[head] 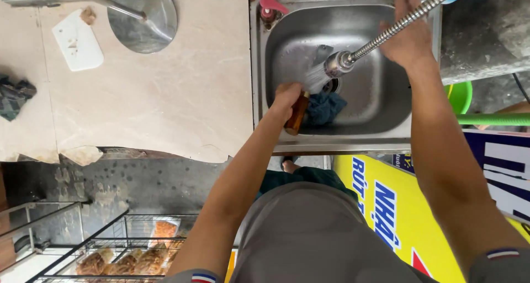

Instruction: Cooking sliced meat in a pan, seasoning it with sauce, and preparing additional meat portions on a cutting board.

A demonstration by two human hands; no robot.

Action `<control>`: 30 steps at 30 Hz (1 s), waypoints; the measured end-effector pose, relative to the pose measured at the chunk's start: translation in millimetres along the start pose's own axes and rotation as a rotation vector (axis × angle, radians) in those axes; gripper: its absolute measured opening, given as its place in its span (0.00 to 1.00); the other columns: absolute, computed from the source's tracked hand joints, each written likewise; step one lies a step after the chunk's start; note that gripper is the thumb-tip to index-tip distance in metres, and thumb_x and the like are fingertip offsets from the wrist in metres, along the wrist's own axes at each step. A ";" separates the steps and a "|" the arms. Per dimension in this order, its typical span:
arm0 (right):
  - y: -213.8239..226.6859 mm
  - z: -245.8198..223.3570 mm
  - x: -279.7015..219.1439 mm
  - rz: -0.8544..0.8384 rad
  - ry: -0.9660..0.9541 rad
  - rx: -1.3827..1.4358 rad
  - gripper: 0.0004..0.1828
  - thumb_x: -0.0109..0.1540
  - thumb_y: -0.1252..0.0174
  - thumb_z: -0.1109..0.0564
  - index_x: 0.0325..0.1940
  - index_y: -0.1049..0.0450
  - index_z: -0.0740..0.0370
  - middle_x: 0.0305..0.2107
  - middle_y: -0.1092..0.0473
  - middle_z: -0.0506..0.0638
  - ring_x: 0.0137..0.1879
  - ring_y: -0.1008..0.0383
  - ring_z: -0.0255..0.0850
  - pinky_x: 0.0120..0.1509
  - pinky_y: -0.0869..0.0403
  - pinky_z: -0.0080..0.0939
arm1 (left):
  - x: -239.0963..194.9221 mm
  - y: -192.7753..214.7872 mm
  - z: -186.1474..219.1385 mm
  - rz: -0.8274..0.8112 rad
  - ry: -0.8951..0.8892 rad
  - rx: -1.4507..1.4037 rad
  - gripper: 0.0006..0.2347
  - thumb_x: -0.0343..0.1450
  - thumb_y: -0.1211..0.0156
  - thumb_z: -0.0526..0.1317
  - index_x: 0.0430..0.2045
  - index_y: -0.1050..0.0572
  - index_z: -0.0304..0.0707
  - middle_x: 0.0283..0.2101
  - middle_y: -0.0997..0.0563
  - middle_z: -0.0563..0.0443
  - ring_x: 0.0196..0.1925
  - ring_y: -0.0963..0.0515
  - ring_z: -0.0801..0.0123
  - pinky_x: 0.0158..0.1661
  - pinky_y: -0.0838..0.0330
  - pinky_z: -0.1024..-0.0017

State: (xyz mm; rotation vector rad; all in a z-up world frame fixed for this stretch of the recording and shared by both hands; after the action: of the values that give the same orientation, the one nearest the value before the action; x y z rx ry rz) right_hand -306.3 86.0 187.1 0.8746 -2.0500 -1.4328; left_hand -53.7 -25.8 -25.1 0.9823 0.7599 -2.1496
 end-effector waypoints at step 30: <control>-166.1 -45.8 -79.7 -0.269 -0.474 1.807 0.26 0.62 0.40 0.64 0.64 0.34 0.56 0.50 0.28 0.46 0.55 0.27 0.37 0.62 0.26 0.42 | 62.8 -84.0 25.6 -0.209 -0.324 -0.329 0.15 0.74 0.44 0.44 0.51 0.23 0.36 0.39 0.17 0.48 0.34 0.23 0.69 0.32 0.31 0.71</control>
State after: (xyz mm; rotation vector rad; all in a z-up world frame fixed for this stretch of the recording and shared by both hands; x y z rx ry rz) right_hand -182.9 75.0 43.2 1.4251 -3.4360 0.7230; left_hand -159.4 -11.5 -41.7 0.3876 1.0445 -2.1888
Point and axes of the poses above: each hand's wrist, its own x-axis towards the middle knuckle, its own y-axis out of the back of the hand, z = x × y, the point moved 9 cm from there along x, towards the middle knuckle
